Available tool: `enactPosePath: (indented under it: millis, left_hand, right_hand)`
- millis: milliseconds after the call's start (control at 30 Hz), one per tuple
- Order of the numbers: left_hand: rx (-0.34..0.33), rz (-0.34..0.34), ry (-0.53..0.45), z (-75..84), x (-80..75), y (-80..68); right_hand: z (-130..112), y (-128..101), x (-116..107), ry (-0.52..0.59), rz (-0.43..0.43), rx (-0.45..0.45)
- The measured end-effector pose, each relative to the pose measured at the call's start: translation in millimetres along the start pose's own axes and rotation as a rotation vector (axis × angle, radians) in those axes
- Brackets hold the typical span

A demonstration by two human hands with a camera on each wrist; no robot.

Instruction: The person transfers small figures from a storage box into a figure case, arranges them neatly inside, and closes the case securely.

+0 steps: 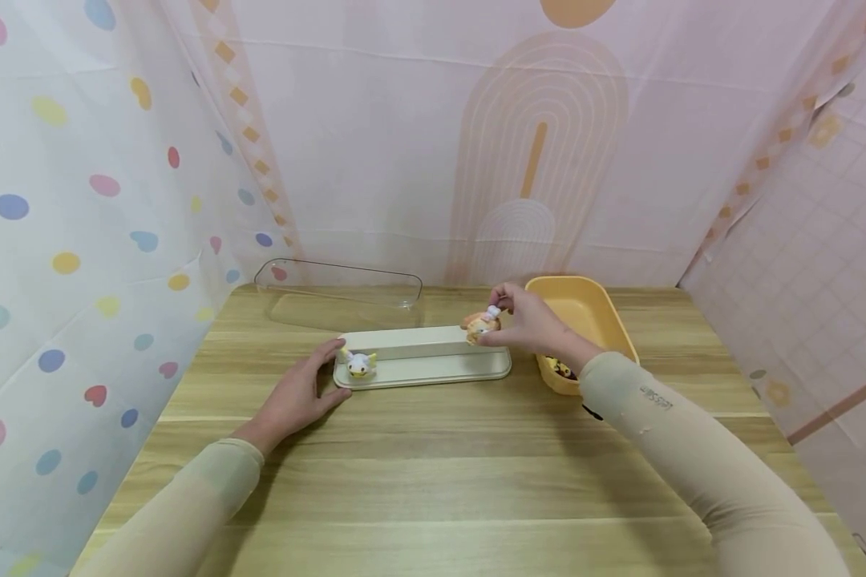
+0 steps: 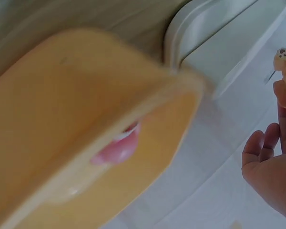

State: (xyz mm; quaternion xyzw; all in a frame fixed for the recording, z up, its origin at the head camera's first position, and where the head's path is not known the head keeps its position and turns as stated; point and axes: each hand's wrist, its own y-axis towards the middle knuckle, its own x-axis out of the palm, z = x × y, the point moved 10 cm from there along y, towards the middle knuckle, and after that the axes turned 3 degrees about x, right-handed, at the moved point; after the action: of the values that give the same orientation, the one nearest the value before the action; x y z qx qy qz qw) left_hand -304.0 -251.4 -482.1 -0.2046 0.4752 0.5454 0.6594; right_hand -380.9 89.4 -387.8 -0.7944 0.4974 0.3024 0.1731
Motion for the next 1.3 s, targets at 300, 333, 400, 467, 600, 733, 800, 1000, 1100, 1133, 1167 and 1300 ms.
enactPosePath:
  millis: [300,333,400,467,600,733,800,1000,1100,1133,1167,1300]
  left_hand:
    - [-0.001,0.002,0.009,-2.0,-0.3,-0.1]
    - [0.0,0.003,0.01,-1.3,-0.7,-0.4]
    - [0.004,0.008,0.009,0.2,-2.0,-0.8]
    - [0.008,0.014,0.01,1.3,-2.7,-0.8]
    - [0.007,0.015,0.013,1.6,-2.5,-0.1]
    - [-0.005,0.0,0.018,1.2,-0.4,0.4]
    - [-0.009,-0.007,0.02,1.0,0.7,1.1]
    - [-0.011,-0.003,0.009,2.1,-0.6,2.1]
    - [-0.007,-0.001,0.009,2.4,-0.8,1.6]
    - [-0.005,0.001,0.011,2.4,-0.9,1.3]
    - [-0.005,0.002,0.009,2.2,-0.8,1.1]
    - [0.005,0.01,0.016,2.2,-0.5,0.4]
  right_hand:
    - [-26,15,30,-0.022,0.01,-0.092]
    - [-30,16,34,-0.039,0.014,-0.102]
    - [-39,18,43,-0.071,0.014,-0.119]
    - [-48,21,54,-0.1,0.007,-0.132]
    - [-60,24,76,-0.166,-0.006,-0.146]
    - [-67,26,95,-0.233,-0.005,-0.159]
    - [-71,26,101,-0.266,0.007,-0.171]
    - [-74,25,117,-0.356,0.032,-0.181]
    - [-72,24,123,-0.417,0.043,-0.179]
    - [-72,24,125,-0.435,0.047,-0.181]
    - [-72,24,126,-0.452,0.051,-0.185]
    - [-74,22,131,-0.505,0.07,-0.208]
